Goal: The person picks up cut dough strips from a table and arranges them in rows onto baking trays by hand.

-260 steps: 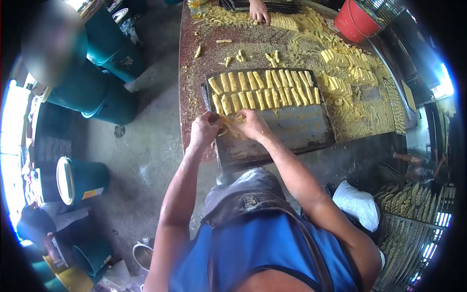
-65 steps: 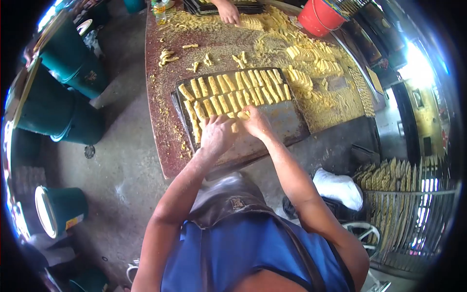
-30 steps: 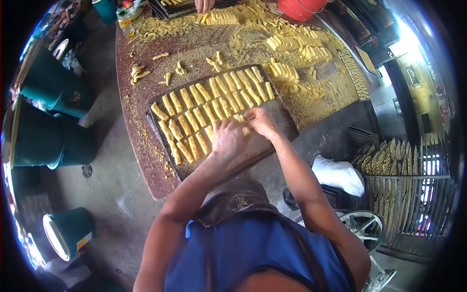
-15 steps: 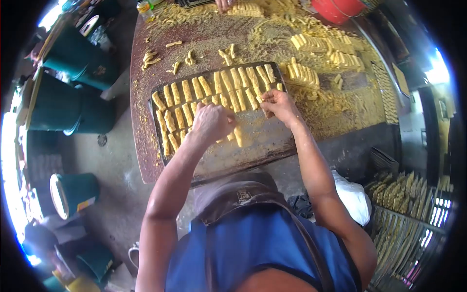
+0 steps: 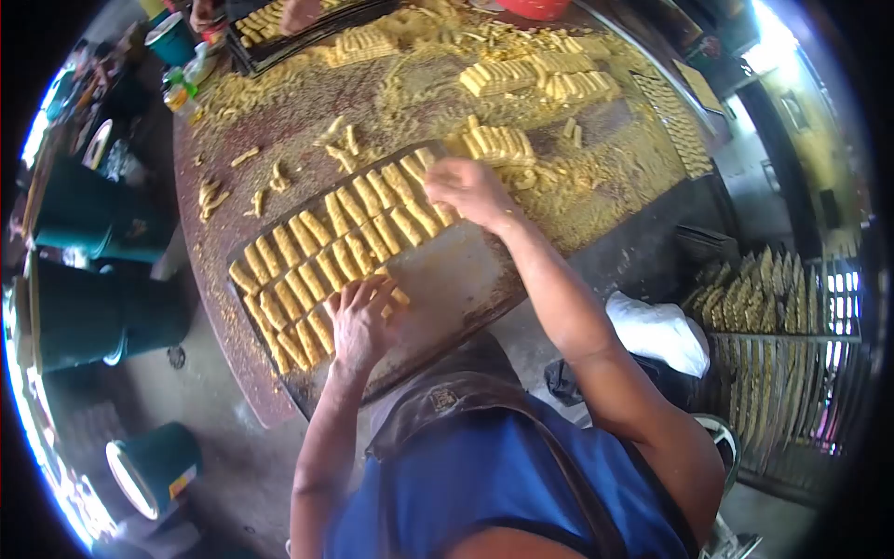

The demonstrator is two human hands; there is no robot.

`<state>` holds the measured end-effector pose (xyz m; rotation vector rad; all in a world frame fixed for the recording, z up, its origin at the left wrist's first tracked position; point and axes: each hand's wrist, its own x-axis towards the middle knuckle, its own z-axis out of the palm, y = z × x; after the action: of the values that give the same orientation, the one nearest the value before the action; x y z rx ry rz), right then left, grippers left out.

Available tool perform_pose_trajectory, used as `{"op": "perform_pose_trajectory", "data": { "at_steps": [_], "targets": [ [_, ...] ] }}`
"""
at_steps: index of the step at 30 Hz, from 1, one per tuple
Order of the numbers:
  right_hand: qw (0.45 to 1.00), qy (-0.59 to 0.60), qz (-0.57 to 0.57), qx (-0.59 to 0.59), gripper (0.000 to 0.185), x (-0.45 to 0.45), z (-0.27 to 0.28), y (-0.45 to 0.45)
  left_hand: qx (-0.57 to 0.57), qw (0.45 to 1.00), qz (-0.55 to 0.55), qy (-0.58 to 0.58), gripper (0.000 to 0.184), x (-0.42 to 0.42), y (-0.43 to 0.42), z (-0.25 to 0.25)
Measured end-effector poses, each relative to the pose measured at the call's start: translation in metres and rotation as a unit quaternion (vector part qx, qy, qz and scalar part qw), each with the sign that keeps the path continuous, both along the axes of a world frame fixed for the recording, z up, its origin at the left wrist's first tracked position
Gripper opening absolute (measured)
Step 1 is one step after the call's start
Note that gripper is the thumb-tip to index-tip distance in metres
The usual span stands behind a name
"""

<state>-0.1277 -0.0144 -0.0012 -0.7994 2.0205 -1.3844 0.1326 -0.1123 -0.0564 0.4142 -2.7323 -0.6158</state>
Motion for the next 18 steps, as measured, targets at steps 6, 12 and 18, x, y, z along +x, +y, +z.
{"op": "perform_pose_trajectory", "data": {
  "at_steps": [6, 12, 18],
  "targets": [
    [0.958, -0.012, -0.261, 0.116, 0.036, -0.142, -0.028, 0.103, 0.021, 0.999, -0.005, 0.035, 0.044, -0.046, -0.007, 0.032],
    [0.924, -0.022, -0.204, 0.322, 0.04, -0.197, -0.035, 0.082, 0.01, 0.993, -0.115, 0.011, 0.053, -0.233, 0.023, 0.032],
    [0.939, -0.113, -0.146, 0.292, 0.059, -0.209, -0.048, 0.078, -0.056, 0.985, -0.1, -0.126, 0.073, -0.309, 0.057, 0.008]
  ]
}}
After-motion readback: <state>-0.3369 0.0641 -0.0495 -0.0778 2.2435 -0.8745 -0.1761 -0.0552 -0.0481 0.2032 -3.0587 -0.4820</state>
